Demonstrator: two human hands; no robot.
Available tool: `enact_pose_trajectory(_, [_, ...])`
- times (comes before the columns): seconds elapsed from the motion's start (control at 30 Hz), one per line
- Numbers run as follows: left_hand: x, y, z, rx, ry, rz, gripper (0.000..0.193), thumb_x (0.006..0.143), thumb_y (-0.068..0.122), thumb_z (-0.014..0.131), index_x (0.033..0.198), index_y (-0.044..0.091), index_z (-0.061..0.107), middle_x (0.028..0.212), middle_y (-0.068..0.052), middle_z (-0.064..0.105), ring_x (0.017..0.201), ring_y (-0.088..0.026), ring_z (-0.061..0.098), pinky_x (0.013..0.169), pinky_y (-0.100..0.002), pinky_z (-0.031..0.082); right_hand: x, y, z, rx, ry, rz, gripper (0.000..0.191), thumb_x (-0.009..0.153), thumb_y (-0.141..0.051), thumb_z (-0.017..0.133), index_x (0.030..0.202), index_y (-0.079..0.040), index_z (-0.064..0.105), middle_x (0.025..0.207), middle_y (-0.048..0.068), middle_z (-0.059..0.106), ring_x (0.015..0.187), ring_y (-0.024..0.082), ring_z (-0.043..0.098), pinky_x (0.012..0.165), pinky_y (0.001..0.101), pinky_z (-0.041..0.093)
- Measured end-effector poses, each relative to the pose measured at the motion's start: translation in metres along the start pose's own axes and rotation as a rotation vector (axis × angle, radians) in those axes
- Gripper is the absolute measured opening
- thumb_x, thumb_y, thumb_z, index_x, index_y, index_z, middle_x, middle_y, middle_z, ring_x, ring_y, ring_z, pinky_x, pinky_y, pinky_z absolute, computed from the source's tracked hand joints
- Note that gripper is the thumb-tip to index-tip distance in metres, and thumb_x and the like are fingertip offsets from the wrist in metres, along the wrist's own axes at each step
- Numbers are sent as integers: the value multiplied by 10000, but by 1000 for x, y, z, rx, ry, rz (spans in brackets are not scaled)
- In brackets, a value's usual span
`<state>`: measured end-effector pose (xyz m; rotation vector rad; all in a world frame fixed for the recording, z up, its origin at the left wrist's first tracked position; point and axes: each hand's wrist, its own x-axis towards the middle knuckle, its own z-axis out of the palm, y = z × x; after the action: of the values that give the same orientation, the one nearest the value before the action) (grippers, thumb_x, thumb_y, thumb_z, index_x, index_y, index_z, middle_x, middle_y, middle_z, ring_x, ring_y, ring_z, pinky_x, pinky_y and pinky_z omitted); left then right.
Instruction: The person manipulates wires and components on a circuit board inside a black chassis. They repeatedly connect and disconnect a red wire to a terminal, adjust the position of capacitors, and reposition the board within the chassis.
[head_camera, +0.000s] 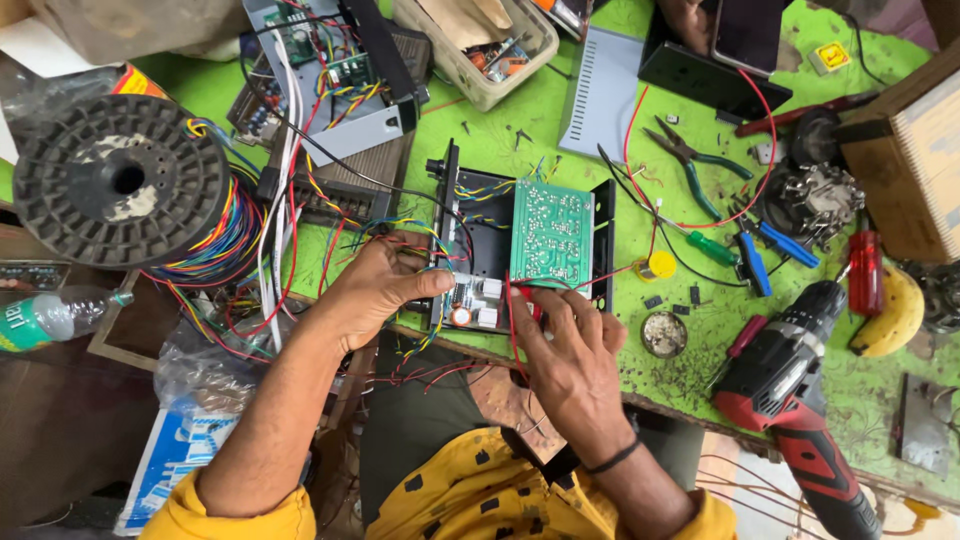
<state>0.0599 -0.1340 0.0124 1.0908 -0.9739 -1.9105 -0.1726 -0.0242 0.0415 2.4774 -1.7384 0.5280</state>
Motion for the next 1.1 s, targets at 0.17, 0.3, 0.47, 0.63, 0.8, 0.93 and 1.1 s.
enact_pose_trajectory(0.17, [1, -5, -2, -35, -5, 23, 697, 663, 239, 939, 1217, 9, 584, 1055, -87, 717, 968, -178, 694, 911, -345, 553, -7, 10, -10, -227, -13, -4, 544, 841, -115, 693, 1380, -158, 638, 1420, 15, 569, 1286, 274, 491, 979, 470, 357])
enact_pose_trajectory(0.3, [2, -10, -5, 31, 19, 26, 677, 680, 240, 925, 1222, 6, 593, 1049, -67, 712, 951, -160, 686, 892, -322, 553, -4, 19, -11, -157, 36, -29, 445, 877, -162, 705, 1316, -147, 631, 1411, 21, 557, 1311, 330, 467, 971, 493, 353])
enact_pose_trajectory(0.47, [3, -12, -6, -27, 34, 16, 677, 684, 222, 941, 1226, 22, 588, 1013, -53, 697, 929, -151, 671, 878, -316, 537, -2, 23, -6, -87, -40, 6, 556, 791, -82, 680, 1343, -130, 644, 1366, 72, 555, 1246, 320, 473, 981, 517, 368])
enact_pose_trajectory(0.63, [3, -11, -6, 2, -16, -4, 640, 685, 221, 933, 1201, 21, 611, 1016, -42, 715, 929, -142, 672, 871, -303, 529, 0, 26, -8, -28, -15, -4, 540, 810, -28, 646, 1328, -180, 646, 1325, 58, 561, 1242, 305, 484, 997, 519, 368])
enact_pose_trajectory(0.8, [3, -11, -8, 40, 11, 10, 629, 681, 233, 922, 1189, 40, 605, 1042, -22, 712, 938, -136, 677, 866, -308, 542, 4, 21, -15, -25, 0, 0, 562, 779, -34, 635, 1327, -158, 652, 1339, 60, 572, 1230, 310, 513, 972, 500, 377])
enact_pose_trajectory(0.93, [4, -16, -11, 23, 8, 2, 634, 684, 228, 933, 1192, 40, 604, 1026, -43, 702, 942, -145, 669, 876, -306, 533, 8, 19, -23, 28, -75, 26, 589, 751, -3, 628, 1318, -159, 665, 1296, 66, 574, 1177, 317, 526, 944, 500, 387])
enact_pose_trajectory(1.1, [6, -20, -14, 62, 49, 6, 648, 696, 200, 948, 1222, 39, 606, 1016, -17, 632, 934, -136, 622, 861, -303, 516, 12, 20, -31, 97, -150, 50, 645, 757, 54, 606, 1366, -153, 656, 1284, 122, 558, 1138, 311, 537, 934, 486, 405])
